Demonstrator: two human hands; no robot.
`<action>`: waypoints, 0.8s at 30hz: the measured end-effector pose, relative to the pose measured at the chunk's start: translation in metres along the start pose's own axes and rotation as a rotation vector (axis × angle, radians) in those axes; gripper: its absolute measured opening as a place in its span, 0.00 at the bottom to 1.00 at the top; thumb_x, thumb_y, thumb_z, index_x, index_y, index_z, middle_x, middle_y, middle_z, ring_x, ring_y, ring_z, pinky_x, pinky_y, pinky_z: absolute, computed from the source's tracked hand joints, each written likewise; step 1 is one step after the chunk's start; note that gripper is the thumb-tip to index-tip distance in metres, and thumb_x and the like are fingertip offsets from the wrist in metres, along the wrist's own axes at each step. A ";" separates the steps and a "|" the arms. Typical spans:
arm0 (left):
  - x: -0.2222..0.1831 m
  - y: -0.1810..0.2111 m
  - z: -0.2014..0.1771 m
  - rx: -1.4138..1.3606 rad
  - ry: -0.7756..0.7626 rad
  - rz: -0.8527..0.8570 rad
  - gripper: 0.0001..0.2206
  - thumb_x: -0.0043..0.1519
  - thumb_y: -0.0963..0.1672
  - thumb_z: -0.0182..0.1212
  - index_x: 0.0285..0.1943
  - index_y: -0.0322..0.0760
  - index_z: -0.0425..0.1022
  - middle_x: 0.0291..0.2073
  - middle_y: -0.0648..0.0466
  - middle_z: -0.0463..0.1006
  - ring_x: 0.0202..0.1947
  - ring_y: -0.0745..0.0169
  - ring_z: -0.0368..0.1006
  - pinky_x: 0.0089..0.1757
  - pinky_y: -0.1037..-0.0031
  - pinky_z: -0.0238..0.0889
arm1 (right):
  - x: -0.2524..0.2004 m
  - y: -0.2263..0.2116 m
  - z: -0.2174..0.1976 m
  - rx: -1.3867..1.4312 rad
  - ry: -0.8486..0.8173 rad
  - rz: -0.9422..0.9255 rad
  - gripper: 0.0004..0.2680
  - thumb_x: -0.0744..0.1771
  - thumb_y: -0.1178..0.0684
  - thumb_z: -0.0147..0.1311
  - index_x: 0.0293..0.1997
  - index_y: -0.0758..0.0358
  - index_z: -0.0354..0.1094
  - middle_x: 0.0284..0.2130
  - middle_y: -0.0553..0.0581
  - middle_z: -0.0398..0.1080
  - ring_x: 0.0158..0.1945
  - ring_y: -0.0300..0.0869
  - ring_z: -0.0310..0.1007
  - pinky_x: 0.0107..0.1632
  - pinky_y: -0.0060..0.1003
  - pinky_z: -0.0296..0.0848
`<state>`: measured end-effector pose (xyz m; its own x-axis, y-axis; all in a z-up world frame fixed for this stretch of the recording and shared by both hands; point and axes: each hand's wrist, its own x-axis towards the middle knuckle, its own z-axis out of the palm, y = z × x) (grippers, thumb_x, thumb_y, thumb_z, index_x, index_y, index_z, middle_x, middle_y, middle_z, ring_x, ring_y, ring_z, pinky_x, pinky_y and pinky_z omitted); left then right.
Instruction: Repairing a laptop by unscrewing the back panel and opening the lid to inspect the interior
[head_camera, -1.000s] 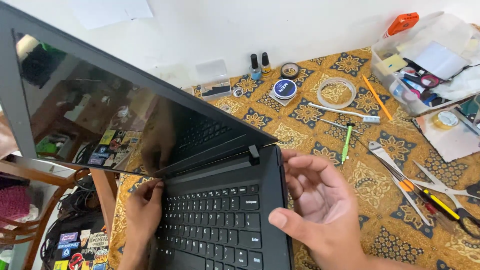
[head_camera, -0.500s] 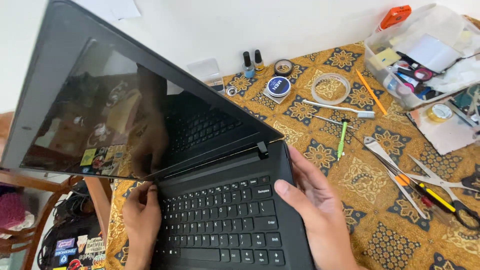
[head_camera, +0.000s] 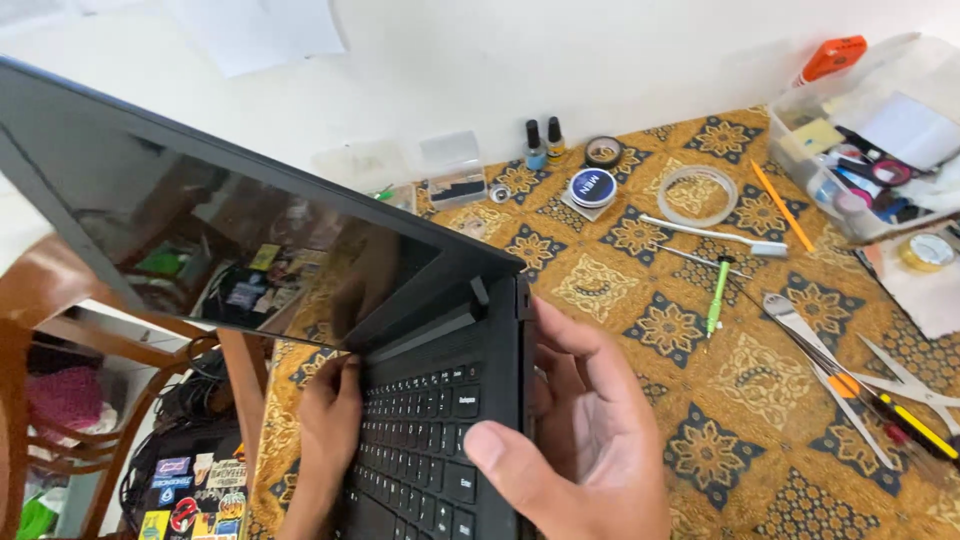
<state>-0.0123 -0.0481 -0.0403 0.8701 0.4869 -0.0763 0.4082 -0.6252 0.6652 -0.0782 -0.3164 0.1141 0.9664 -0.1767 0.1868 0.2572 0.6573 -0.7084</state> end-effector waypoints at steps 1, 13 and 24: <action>0.001 0.000 -0.001 0.041 -0.010 -0.008 0.19 0.66 0.51 0.48 0.53 0.42 0.81 0.48 0.45 0.84 0.54 0.44 0.77 0.51 0.60 0.64 | 0.000 0.002 0.004 -0.006 -0.022 0.013 0.28 0.59 0.59 0.66 0.66 0.72 0.59 0.58 0.72 0.72 0.58 0.49 0.75 0.58 0.40 0.73; -0.087 0.144 -0.081 -0.246 -0.026 0.713 0.14 0.68 0.45 0.47 0.50 0.35 0.80 0.46 0.50 0.84 0.49 0.58 0.80 0.50 0.69 0.68 | -0.004 0.012 0.028 0.088 0.007 -0.030 0.32 0.58 0.56 0.70 0.68 0.73 0.57 0.60 0.74 0.70 0.58 0.52 0.75 0.60 0.42 0.72; -0.106 0.203 -0.094 -0.452 -0.166 0.952 0.27 0.67 0.57 0.45 0.61 0.35 0.73 0.58 0.43 0.76 0.60 0.52 0.75 0.61 0.64 0.63 | 0.003 0.016 0.006 0.097 -0.141 0.031 0.31 0.64 0.51 0.70 0.71 0.73 0.54 0.66 0.74 0.64 0.61 0.55 0.73 0.60 0.42 0.70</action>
<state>-0.0474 -0.1693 0.1733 0.8175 -0.1938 0.5424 -0.5703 -0.4035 0.7155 -0.0710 -0.3016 0.1074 0.9628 -0.0556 0.2643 0.2199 0.7296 -0.6476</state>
